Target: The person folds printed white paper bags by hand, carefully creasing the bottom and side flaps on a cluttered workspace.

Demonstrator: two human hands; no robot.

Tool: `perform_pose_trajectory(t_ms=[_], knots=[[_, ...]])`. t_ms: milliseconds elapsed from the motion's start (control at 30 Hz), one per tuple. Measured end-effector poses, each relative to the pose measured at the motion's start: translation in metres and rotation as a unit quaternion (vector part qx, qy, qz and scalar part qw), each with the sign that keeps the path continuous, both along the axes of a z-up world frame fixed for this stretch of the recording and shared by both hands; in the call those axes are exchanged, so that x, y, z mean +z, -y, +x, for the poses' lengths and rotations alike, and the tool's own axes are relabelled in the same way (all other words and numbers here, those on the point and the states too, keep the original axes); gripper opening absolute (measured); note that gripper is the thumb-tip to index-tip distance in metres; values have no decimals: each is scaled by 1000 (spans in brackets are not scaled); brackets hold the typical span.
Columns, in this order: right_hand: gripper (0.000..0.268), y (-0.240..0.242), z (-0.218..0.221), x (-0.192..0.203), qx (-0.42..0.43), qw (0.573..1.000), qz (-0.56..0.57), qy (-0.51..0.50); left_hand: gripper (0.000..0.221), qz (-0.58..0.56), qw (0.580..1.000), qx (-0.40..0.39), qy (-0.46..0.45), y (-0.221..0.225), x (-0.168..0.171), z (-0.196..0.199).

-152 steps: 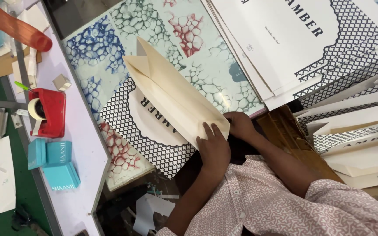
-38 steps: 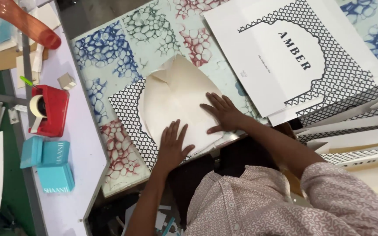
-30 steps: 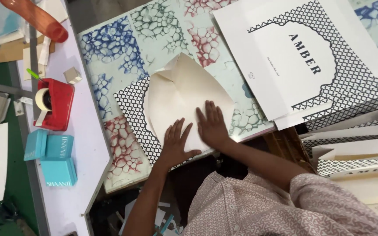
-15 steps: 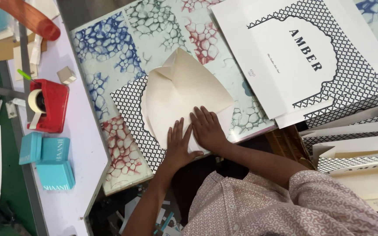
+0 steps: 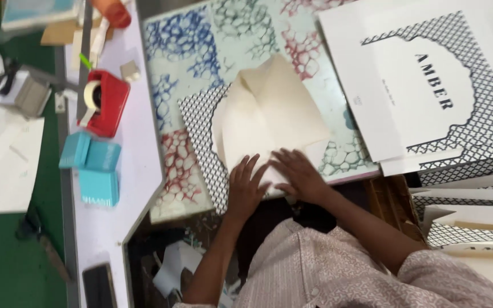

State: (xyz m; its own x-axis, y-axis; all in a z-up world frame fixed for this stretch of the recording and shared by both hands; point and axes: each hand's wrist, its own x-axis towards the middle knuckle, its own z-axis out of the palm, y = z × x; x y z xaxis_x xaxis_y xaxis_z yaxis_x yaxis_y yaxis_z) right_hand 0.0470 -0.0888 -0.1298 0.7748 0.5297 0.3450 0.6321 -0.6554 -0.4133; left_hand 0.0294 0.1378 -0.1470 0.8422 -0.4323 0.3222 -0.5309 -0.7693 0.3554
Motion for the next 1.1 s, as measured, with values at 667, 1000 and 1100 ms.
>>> perform_pose_trajectory(t_ms=[667,1000,1100], knots=[[34,10,-10,149,41,978,109,173,26,-72,978,77,181,13,171,-29],[28,6,-16,177,65,966,93,233,22,-122,972,61,190,11,201,-36],[27,5,-22,184,59,968,77,231,22,-120,977,55,168,8,202,-41]])
